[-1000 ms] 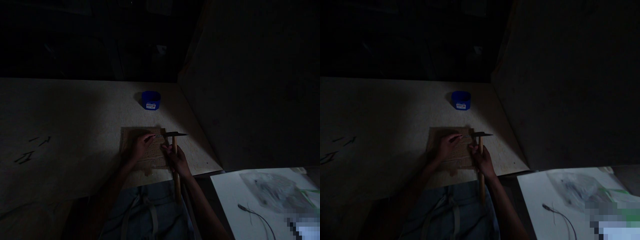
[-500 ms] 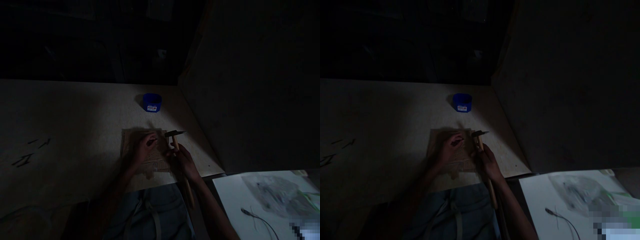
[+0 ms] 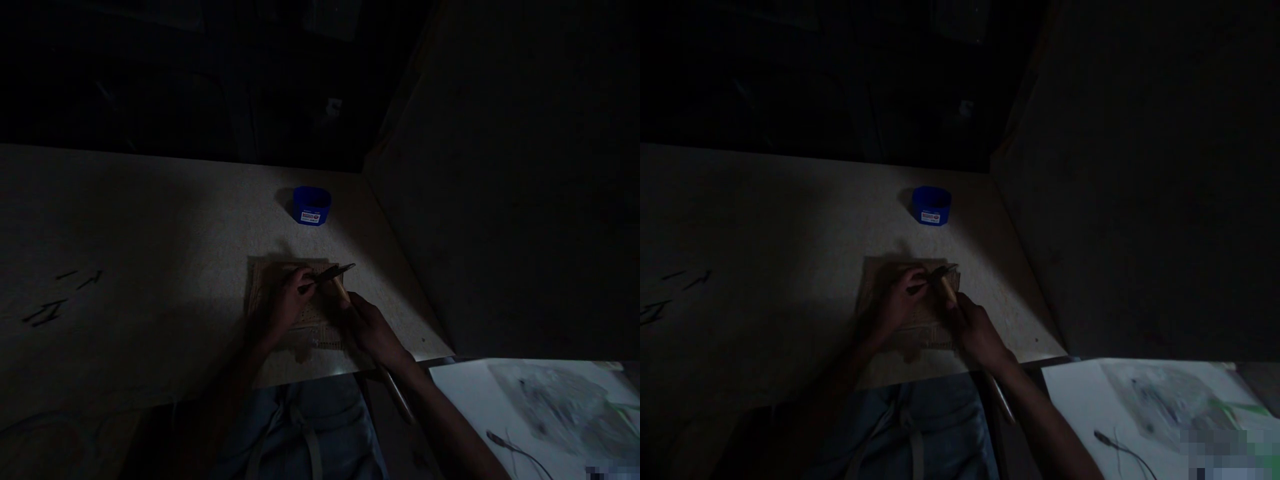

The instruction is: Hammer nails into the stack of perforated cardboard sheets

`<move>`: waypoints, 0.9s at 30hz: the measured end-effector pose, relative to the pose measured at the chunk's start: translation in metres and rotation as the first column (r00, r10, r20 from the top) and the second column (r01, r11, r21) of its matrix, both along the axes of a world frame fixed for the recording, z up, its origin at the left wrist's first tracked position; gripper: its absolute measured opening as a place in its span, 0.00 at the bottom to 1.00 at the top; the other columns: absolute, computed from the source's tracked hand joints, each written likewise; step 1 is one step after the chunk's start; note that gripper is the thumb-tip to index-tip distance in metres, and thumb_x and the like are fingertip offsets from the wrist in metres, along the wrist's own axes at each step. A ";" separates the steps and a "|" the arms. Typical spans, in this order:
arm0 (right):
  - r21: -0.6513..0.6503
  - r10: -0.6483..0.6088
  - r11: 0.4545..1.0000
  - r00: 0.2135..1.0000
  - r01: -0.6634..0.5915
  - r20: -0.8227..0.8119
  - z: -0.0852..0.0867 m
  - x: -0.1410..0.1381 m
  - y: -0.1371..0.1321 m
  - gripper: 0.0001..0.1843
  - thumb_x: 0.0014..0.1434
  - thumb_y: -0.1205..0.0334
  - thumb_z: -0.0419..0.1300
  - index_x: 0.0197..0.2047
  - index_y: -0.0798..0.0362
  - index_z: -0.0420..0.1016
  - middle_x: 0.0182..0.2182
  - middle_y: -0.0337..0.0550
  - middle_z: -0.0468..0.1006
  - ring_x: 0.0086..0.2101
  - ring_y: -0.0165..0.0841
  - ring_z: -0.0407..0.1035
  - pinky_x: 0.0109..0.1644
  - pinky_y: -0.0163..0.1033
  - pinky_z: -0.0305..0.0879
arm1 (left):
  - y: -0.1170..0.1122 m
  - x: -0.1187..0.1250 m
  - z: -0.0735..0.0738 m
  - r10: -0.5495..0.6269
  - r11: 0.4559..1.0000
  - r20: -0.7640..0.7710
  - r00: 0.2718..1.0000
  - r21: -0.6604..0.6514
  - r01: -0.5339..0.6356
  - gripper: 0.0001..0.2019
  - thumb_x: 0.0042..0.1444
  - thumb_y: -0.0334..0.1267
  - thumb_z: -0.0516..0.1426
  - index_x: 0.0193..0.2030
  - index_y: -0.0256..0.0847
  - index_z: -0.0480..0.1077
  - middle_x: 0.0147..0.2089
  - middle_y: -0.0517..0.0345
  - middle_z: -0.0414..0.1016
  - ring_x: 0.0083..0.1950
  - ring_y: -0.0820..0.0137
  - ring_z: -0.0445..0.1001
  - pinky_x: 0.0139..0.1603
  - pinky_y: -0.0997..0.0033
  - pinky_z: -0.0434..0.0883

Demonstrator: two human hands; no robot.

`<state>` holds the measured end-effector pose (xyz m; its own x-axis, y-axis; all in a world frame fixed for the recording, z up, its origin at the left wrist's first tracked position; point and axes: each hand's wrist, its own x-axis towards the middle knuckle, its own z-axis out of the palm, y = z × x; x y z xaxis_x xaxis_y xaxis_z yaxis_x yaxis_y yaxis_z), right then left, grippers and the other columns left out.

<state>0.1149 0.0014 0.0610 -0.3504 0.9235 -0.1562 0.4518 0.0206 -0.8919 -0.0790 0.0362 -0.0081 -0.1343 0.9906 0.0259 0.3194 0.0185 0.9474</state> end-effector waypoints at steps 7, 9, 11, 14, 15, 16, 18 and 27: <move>0.014 0.062 0.998 0.995 -0.063 0.083 0.015 -0.003 0.002 0.24 0.70 0.45 0.46 0.54 0.54 0.71 0.30 0.41 0.78 0.29 0.34 0.68 0.31 0.35 0.58 | -0.001 0.000 0.000 -0.020 1.000 -0.121 0.992 -0.007 0.020 0.18 0.55 0.28 0.61 0.53 0.45 0.71 0.47 0.54 0.82 0.49 0.65 0.81 0.52 0.63 0.76; -0.035 0.076 0.997 0.987 -0.071 0.144 0.013 -0.003 0.004 0.24 0.70 0.44 0.46 0.48 0.55 0.73 0.29 0.42 0.78 0.27 0.33 0.67 0.30 0.35 0.57 | -0.001 0.000 -0.001 -0.034 0.999 -0.133 0.990 0.000 0.035 0.18 0.56 0.27 0.60 0.53 0.45 0.71 0.46 0.55 0.83 0.48 0.65 0.81 0.51 0.64 0.77; -0.043 0.051 0.998 0.988 -0.045 0.148 0.013 -0.002 0.005 0.25 0.69 0.44 0.46 0.45 0.56 0.73 0.29 0.43 0.78 0.27 0.33 0.67 0.29 0.35 0.57 | 0.000 0.000 -0.004 -0.042 0.999 -0.124 0.991 0.027 0.045 0.18 0.56 0.28 0.60 0.53 0.45 0.71 0.46 0.55 0.83 0.47 0.65 0.82 0.50 0.64 0.77; 0.010 -0.004 1.000 0.998 0.003 0.057 0.015 0.000 0.004 0.25 0.70 0.44 0.46 0.51 0.55 0.72 0.31 0.43 0.78 0.29 0.33 0.68 0.30 0.35 0.59 | 0.001 0.000 -0.007 -0.042 0.997 -0.092 0.995 0.056 0.048 0.18 0.56 0.29 0.61 0.53 0.44 0.70 0.47 0.54 0.82 0.47 0.65 0.82 0.50 0.64 0.77; 0.027 -0.024 0.999 0.999 0.024 0.032 0.014 -0.001 0.004 0.25 0.70 0.44 0.46 0.52 0.54 0.71 0.32 0.43 0.78 0.30 0.33 0.68 0.31 0.34 0.59 | 0.001 0.000 -0.009 -0.044 0.997 -0.081 0.996 0.057 0.049 0.18 0.56 0.28 0.60 0.53 0.44 0.70 0.47 0.54 0.82 0.47 0.65 0.81 0.51 0.63 0.77; 0.027 -0.035 0.999 0.999 0.034 0.025 0.013 -0.001 0.004 0.24 0.69 0.44 0.46 0.51 0.55 0.71 0.31 0.42 0.78 0.29 0.32 0.68 0.30 0.34 0.59 | 0.001 -0.001 -0.009 -0.050 0.997 -0.070 0.996 0.058 0.054 0.18 0.57 0.28 0.60 0.54 0.44 0.70 0.47 0.54 0.82 0.48 0.65 0.81 0.51 0.63 0.77; -0.001 -0.029 1.000 0.998 0.029 0.059 0.008 -0.002 0.006 0.24 0.69 0.43 0.47 0.47 0.55 0.72 0.29 0.42 0.77 0.28 0.32 0.67 0.29 0.34 0.58 | 0.000 -0.002 -0.010 -0.068 0.996 -0.058 0.996 0.059 0.072 0.17 0.57 0.29 0.60 0.53 0.44 0.70 0.46 0.54 0.82 0.48 0.65 0.81 0.50 0.64 0.77; 0.054 -0.024 0.998 0.996 0.019 0.090 0.013 -0.001 0.002 0.24 0.69 0.45 0.46 0.51 0.54 0.72 0.27 0.40 0.76 0.25 0.31 0.65 0.27 0.34 0.56 | 0.001 -0.001 -0.009 -0.041 0.998 -0.100 0.994 0.034 0.045 0.16 0.56 0.27 0.60 0.50 0.44 0.72 0.49 0.54 0.82 0.48 0.65 0.81 0.50 0.65 0.77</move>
